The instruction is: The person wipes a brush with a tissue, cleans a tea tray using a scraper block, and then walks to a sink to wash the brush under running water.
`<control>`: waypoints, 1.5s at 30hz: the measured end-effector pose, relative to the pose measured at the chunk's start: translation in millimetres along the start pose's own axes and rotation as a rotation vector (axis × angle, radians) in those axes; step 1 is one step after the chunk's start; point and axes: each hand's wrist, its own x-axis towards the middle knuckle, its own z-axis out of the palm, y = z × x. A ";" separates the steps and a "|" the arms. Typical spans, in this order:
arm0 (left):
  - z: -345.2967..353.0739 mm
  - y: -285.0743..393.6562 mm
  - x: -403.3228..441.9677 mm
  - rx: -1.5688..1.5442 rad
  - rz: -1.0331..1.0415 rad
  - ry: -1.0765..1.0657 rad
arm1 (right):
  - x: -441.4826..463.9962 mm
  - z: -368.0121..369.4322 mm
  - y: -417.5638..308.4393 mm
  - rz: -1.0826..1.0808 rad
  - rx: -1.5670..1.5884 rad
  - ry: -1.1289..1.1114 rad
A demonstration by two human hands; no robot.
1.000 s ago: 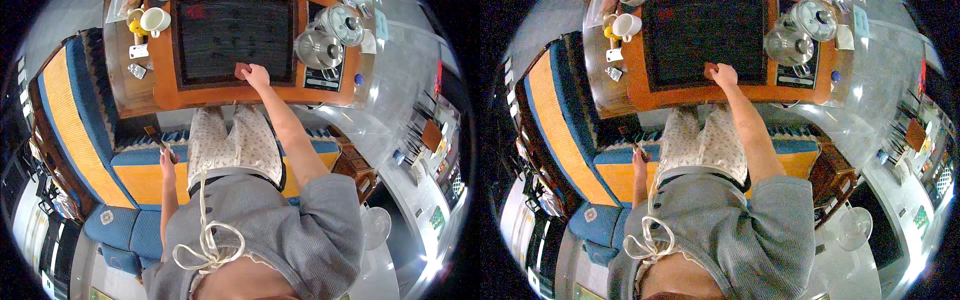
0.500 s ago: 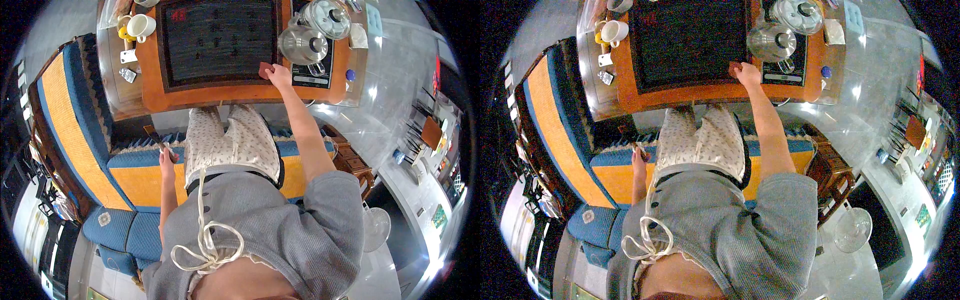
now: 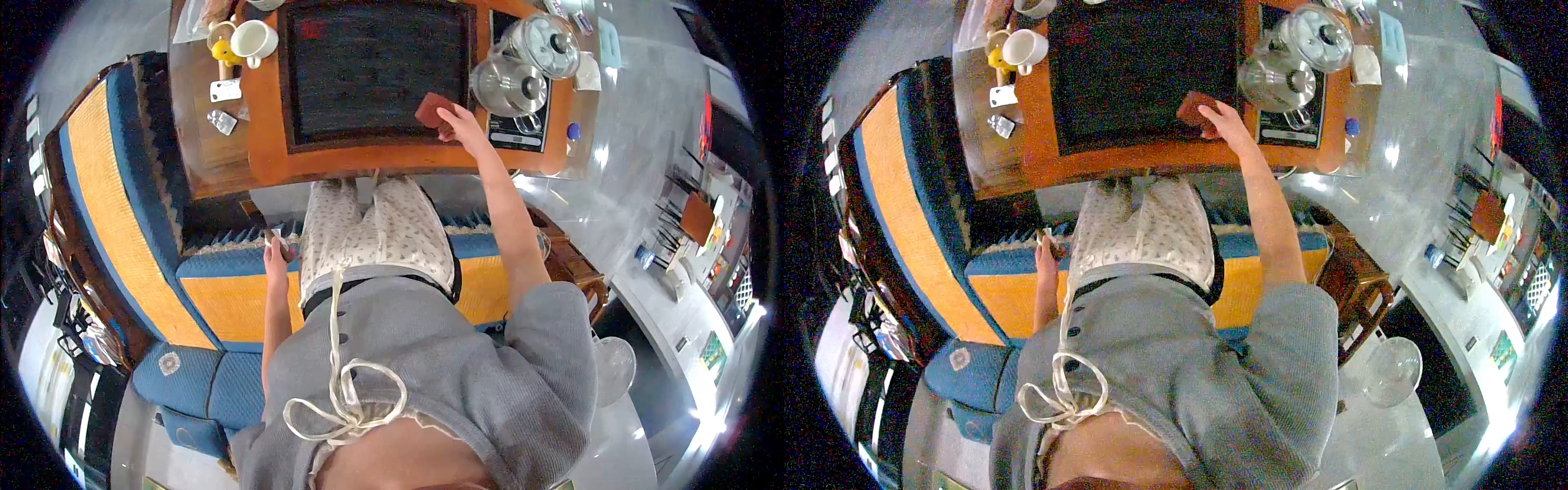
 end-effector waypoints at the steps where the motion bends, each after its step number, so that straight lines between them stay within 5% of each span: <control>1: -1.4 6.0 -0.3 -0.005 -0.014 0.029 | 1.5 14.6 -8.2 0.009 0.053 -0.046; 11: -75.2 1.0 20.6 -0.098 -0.003 0.097 | 76.6 174.7 -31.3 -0.066 -0.439 -0.212; 21: -104.7 4.3 18.4 -0.099 -0.019 0.135 | 95.5 257.8 1.2 -0.223 -0.864 0.102; 30: -83.5 21.7 12.8 -0.057 0.020 0.114 | 87.2 222.7 17.8 -0.333 -0.916 0.296; 45: -34.7 7.0 -11.5 0.024 0.058 0.086 | 68.3 74.7 36.5 -0.112 -1.044 0.332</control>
